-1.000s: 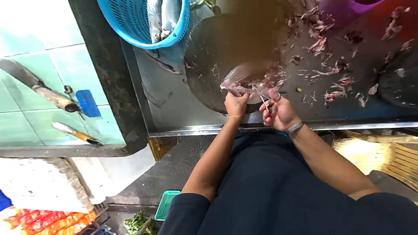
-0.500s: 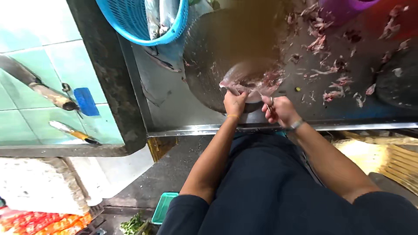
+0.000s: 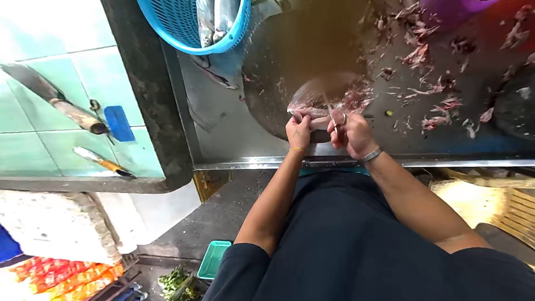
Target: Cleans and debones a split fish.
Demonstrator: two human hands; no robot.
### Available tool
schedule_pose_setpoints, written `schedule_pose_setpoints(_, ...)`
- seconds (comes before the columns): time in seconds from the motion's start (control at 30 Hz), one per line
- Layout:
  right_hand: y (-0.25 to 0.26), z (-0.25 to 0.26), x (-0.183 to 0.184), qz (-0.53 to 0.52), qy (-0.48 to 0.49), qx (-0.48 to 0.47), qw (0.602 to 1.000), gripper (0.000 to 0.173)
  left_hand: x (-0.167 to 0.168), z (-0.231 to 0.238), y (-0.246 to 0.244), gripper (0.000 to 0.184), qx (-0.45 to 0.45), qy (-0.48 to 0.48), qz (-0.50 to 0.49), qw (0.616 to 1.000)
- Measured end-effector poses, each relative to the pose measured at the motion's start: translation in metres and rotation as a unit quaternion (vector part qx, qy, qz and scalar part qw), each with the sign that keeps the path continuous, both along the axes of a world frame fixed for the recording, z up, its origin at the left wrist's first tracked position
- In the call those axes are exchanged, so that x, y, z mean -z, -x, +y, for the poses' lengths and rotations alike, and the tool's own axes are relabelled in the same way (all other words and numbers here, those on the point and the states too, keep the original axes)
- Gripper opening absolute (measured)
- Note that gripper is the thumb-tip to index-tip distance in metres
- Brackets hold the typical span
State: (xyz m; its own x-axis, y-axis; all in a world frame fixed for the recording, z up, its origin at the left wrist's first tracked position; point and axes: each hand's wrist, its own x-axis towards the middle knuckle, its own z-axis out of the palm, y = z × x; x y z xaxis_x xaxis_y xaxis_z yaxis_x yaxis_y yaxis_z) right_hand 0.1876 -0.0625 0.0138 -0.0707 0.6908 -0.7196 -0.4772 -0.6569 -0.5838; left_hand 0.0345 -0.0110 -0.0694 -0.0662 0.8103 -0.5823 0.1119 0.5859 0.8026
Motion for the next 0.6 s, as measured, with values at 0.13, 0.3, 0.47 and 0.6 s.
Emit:
schedule_pose_setpoints(0.13, 0.009, 0.002, 0.018, 0.056, 0.087, -0.007, 0.995, 0.052, 0.0, 0.001, 0.001, 0.018, 0.025, -0.004, -0.006, 1.0)
schedule_pose_setpoints(0.3, 0.016, -0.001, 0.0, -0.001, 0.023, 0.006, 1.0, 0.047, 0.004, 0.004, 0.001, 0.018, 0.019, 0.011, 0.01, 1.0)
schedule_pose_setpoints(0.47, 0.013, 0.01, 0.009, -0.004, 0.042, 0.022, 0.999, 0.047, 0.003, 0.005, 0.001, 0.018, 0.026, 0.004, 0.005, 1.0)
schedule_pose_setpoints(0.6, 0.011, 0.014, 0.012, 0.054, 0.097, -0.038, 0.993, 0.059, 0.003, 0.003, 0.003, 0.016, 0.036, -0.004, 0.002, 0.999)
